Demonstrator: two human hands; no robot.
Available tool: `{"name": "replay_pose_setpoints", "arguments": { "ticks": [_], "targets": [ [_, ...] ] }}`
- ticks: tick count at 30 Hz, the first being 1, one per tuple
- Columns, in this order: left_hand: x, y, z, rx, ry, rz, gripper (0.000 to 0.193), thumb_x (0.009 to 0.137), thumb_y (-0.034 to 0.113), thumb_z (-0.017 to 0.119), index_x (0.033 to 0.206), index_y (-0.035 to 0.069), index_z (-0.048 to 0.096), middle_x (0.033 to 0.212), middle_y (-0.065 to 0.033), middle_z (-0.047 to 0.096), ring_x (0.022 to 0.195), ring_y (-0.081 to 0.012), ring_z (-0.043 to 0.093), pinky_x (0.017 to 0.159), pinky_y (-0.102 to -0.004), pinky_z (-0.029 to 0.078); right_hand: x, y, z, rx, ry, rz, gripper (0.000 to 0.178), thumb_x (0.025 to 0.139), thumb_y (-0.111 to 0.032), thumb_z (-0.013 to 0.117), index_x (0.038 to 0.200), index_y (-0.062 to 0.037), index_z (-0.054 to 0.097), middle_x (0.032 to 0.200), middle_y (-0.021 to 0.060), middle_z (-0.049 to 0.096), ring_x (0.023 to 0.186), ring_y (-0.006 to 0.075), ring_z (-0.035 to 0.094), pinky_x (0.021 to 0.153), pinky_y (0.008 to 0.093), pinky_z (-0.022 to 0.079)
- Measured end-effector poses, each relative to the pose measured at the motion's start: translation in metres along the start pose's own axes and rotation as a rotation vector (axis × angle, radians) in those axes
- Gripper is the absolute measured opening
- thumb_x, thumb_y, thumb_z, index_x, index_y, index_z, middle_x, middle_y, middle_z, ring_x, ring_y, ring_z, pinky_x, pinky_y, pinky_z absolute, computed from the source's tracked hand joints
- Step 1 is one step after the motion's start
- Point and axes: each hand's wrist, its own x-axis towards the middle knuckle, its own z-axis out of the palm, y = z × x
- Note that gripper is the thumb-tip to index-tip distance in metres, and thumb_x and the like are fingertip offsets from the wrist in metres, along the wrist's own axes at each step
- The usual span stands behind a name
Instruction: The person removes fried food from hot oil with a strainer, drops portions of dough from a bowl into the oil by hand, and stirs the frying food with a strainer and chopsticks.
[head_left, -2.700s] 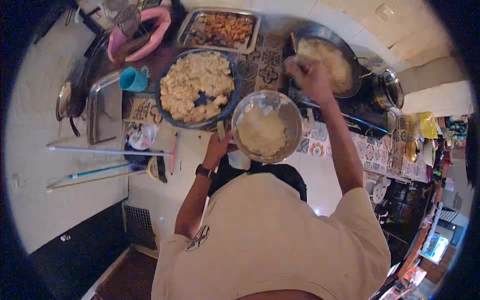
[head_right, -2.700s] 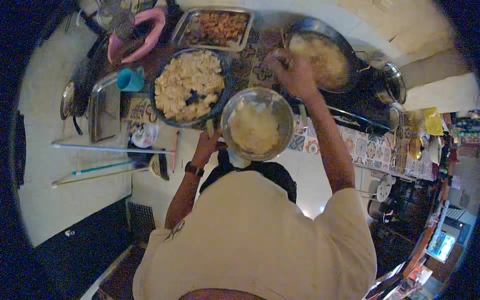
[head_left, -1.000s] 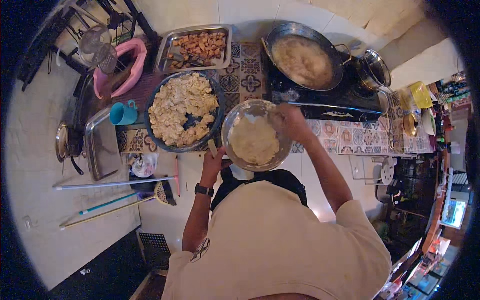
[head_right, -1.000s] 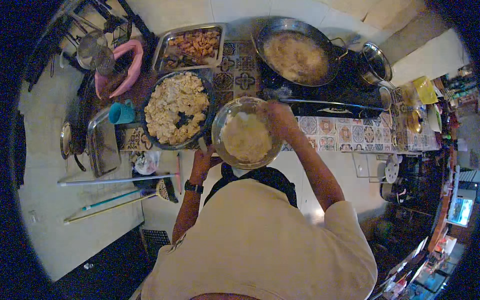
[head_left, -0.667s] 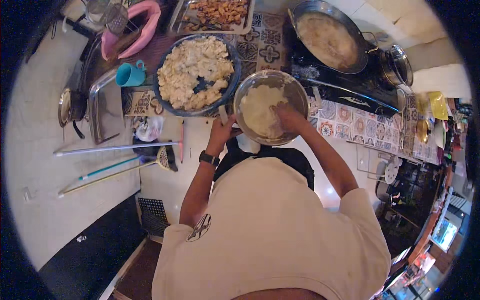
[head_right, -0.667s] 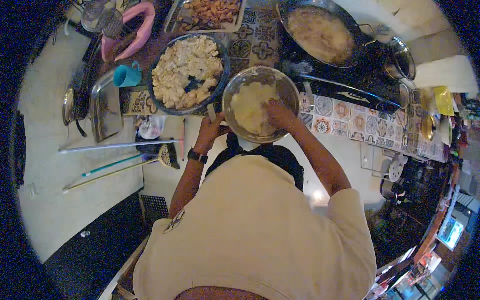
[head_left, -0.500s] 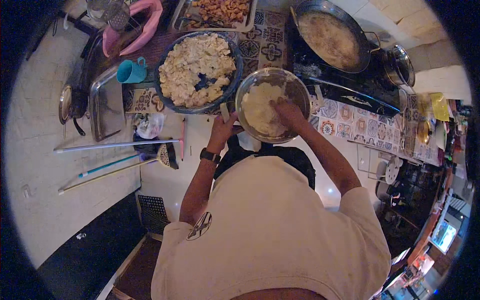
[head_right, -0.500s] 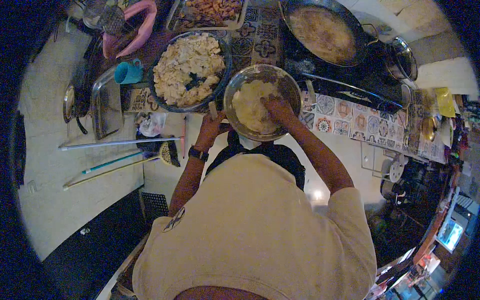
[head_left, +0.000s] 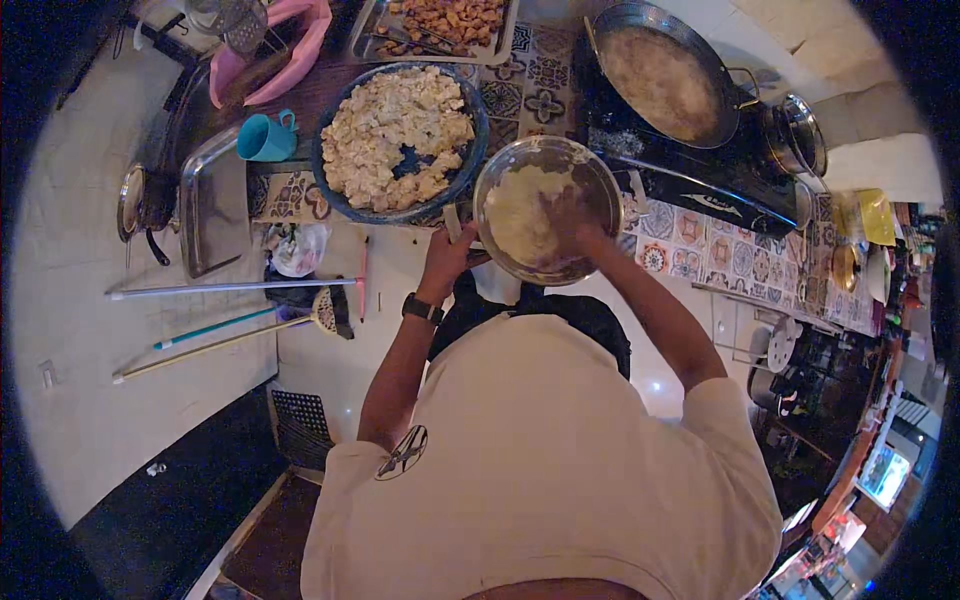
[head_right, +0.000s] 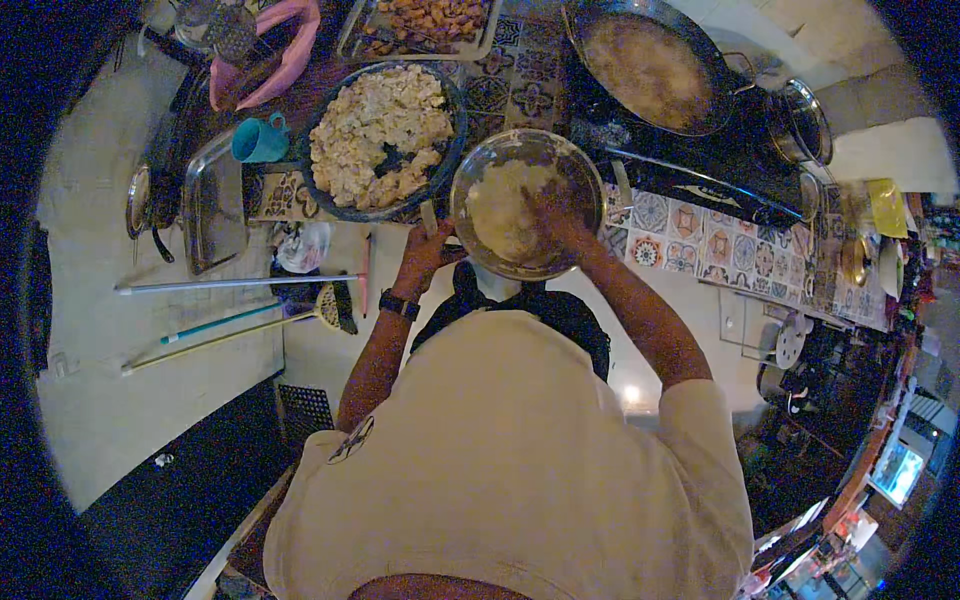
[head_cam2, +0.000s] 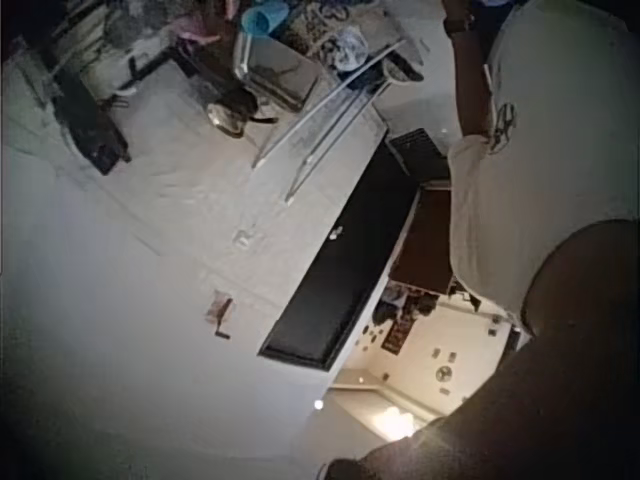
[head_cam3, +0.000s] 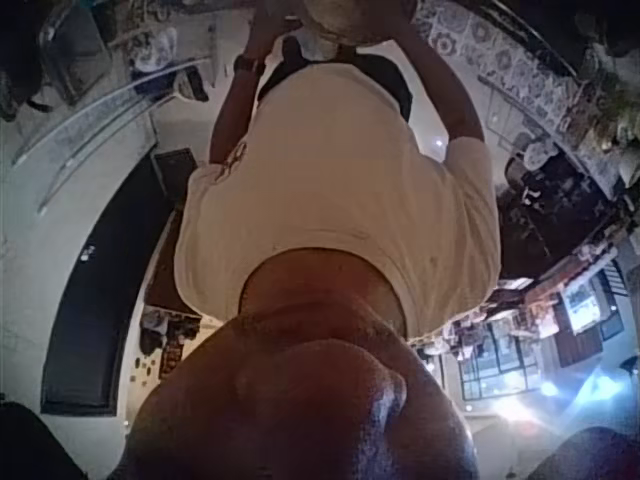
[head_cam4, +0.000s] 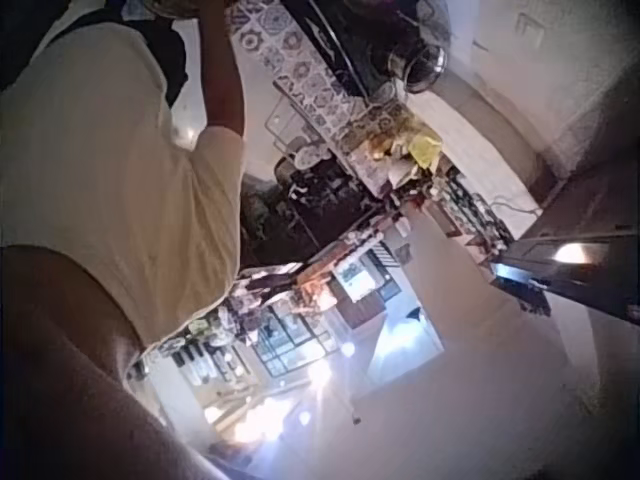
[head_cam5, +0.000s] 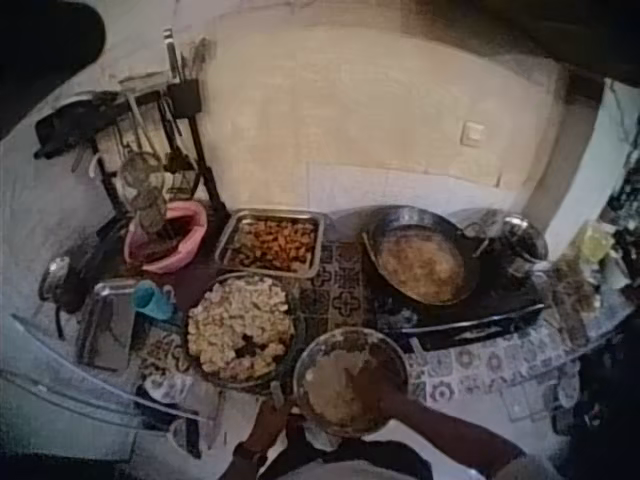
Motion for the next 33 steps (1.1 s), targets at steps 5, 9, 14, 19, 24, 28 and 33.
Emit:
{"name": "replay_pose_setpoints", "arguments": {
  "ticks": [5,9,14,19,24,28,33],
  "targets": [
    [-0.001,0.001,0.002,-0.018,-0.026,0.035,0.029,0.091,0.026,0.055,0.100,-0.002,0.058,0.096,-0.0083,0.061,0.082,-0.0211,0.064,0.071,-0.0349,0.058,0.021,-0.022,-0.025,0.110,-0.189,0.121,0.115,0.052,-0.046,0.079,0.144,-0.0138,0.017,0.129,0.0391,0.036,0.122,0.0509,0.036,0.099,0.0622,0.027],
    [0.001,-0.007,-0.003,-0.059,-0.006,-0.012,0.027,0.092,0.024,0.054,0.100,-0.001,0.058,0.095,-0.0084,0.062,0.083,-0.0222,0.065,0.070,-0.0352,0.058,0.029,-0.009,-0.032,0.126,-0.088,0.078,0.098,0.055,-0.017,0.077,0.140,-0.0165,0.028,0.125,0.0337,0.044,0.116,0.0483,0.044,0.095,0.0528,0.038],
    [-0.003,-0.002,-0.003,-0.043,0.007,0.000,0.024,0.092,0.022,0.054,0.097,-0.001,0.057,0.094,-0.0090,0.062,0.083,-0.0223,0.065,0.070,-0.0358,0.059,0.039,0.024,-0.025,0.668,0.022,0.113,0.069,0.062,-0.028,0.076,0.123,-0.0093,0.049,0.116,0.0193,0.056,0.108,0.0345,0.054,0.093,0.0411,0.043],
    [-0.004,0.004,0.003,-0.029,-0.001,0.016,0.025,0.092,0.021,0.053,0.103,-0.001,0.057,0.097,-0.0101,0.063,0.082,-0.0237,0.066,0.070,-0.0363,0.059,0.033,0.046,0.001,0.931,0.143,0.177,0.045,0.071,-0.014,0.071,0.112,-0.0023,0.058,0.108,0.0130,0.061,0.099,0.0240,0.058,0.088,0.0352,0.045],
    [0.001,-0.004,0.000,-0.065,-0.005,0.004,0.025,0.092,0.021,0.053,0.102,-0.002,0.058,0.097,-0.0102,0.063,0.083,-0.0234,0.066,0.071,-0.0366,0.059,0.021,0.047,-0.042,1.084,0.219,0.005,0.037,0.072,-0.012,0.070,0.106,-0.0004,0.061,0.104,0.0131,0.063,0.094,0.0237,0.060,0.086,0.0338,0.045],
    [0.001,-0.001,0.001,-0.069,-0.002,0.020,0.026,0.092,0.022,0.053,0.101,-0.002,0.058,0.095,-0.0094,0.063,0.082,-0.0231,0.066,0.070,-0.0367,0.059,0.012,0.037,-0.055,0.870,0.220,0.053,0.045,0.077,-0.035,0.066,0.106,-0.0019,0.060,0.094,0.0204,0.064,0.088,0.0374,0.060,0.081,0.0429,0.048],
    [0.007,-0.003,0.000,0.079,-0.078,0.106,0.027,0.092,0.024,0.054,0.099,-0.002,0.057,0.094,-0.0099,0.063,0.082,-0.0222,0.065,0.069,-0.0356,0.059,0.002,0.039,-0.018,0.532,0.241,-0.006,0.023,0.086,-0.020,0.054,0.104,-0.0120,0.064,0.102,0.0185,0.062,0.087,0.0351,0.060,0.077,0.0419,0.048]
  ]
}}
